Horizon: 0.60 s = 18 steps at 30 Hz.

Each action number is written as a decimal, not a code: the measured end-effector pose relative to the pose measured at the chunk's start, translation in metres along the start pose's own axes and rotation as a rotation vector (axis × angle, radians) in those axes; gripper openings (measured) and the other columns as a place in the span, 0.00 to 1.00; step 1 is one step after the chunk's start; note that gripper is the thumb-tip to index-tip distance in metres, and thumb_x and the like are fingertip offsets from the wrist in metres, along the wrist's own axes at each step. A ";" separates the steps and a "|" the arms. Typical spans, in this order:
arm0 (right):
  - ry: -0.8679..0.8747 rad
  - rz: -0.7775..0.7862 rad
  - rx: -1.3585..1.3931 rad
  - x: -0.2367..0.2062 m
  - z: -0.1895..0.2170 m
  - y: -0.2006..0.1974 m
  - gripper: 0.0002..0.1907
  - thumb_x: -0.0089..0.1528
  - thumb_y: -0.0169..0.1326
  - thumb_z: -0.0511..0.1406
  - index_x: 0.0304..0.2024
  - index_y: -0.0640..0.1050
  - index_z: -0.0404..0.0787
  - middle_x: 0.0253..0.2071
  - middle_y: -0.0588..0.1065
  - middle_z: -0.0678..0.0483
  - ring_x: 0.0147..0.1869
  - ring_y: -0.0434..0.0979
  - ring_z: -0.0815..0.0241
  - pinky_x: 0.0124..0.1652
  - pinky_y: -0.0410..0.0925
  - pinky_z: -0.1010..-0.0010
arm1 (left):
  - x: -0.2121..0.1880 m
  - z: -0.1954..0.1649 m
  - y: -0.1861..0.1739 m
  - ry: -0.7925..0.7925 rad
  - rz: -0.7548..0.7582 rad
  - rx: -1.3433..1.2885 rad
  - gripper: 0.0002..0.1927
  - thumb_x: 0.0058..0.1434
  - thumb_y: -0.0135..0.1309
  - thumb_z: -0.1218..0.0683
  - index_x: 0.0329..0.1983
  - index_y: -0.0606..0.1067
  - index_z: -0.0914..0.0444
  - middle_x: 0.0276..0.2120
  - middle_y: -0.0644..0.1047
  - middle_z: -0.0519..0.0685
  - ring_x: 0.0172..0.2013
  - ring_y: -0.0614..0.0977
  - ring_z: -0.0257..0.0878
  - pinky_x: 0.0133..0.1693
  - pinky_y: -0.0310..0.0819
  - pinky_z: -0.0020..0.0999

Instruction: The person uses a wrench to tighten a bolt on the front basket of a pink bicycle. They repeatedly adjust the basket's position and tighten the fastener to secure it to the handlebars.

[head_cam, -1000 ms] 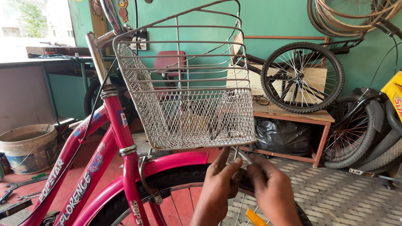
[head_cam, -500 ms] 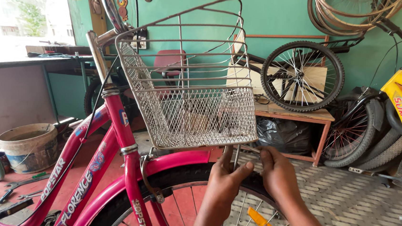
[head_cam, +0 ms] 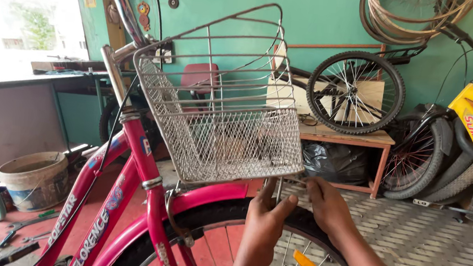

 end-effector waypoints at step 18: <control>-0.245 -0.226 0.107 -0.067 0.056 -0.008 0.14 0.65 0.53 0.37 0.50 0.80 0.41 0.39 0.82 0.41 0.42 0.85 0.43 0.41 0.74 0.61 | -0.003 0.007 -0.012 -0.101 -0.065 0.033 0.39 0.60 0.57 0.57 0.76 0.62 0.59 0.23 0.71 0.39 0.16 0.62 0.24 0.18 0.51 0.24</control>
Point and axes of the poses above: each hand's wrist, its own x-axis towards the middle knuckle, its own y-axis out of the palm, z = x × y, the point moved 8 cm from there along x, towards the middle knuckle
